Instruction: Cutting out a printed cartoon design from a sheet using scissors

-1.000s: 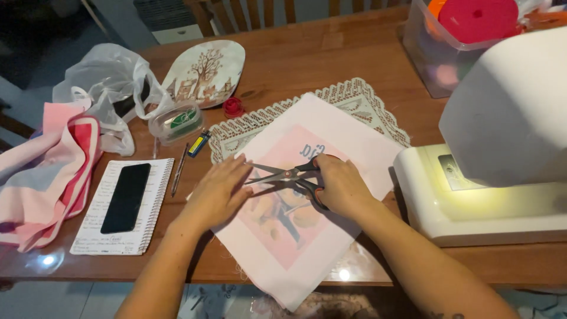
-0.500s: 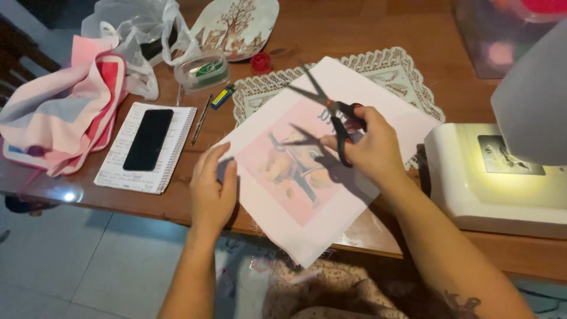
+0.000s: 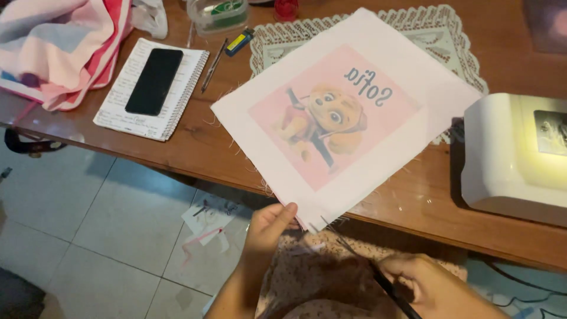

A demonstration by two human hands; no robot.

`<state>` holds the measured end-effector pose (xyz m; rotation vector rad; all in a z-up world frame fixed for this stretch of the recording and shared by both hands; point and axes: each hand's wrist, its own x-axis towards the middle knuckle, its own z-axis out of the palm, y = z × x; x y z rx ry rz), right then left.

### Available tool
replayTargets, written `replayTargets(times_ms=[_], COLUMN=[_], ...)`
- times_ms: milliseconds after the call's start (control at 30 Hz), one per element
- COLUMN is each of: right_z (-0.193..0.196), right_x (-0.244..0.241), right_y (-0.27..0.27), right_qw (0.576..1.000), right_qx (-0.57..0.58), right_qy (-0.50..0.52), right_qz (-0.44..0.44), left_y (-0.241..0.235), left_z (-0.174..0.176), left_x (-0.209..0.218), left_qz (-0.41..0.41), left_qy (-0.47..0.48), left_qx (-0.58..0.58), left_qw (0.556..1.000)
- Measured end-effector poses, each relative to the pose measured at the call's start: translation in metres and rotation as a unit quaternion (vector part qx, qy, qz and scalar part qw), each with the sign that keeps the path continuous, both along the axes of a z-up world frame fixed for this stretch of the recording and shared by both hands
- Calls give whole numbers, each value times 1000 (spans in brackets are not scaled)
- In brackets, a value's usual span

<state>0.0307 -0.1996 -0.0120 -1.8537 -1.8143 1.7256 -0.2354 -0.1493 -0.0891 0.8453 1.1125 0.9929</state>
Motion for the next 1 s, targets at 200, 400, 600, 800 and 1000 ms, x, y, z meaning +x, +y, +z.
replayTargets(times_ms=[200, 400, 600, 800, 1000], right_z=[-15, -69, -67, -71, -54], right_x=[3, -9, -25, -24, -29], right_y=[-9, -18, -17, -20, -17], right_qw=[970, 996, 994, 989, 989], right_qx=[-146, -27, 73, 69, 18], right_qy=[-154, -60, -69, -117, -142], right_qz=[120, 54, 49, 57, 49], left_y=[-9, -13, -14, -14, -15], left_z=[3, -1, -20, -24, -7], left_x=[10, 10, 13, 15, 18], left_qz=[6, -7, -9, -7, 3], left_qy=[-1, 32, -25, -5, -9], left_qx=[-34, -15, 25, -2, -77], left_qw=[999, 999, 999, 1000, 997])
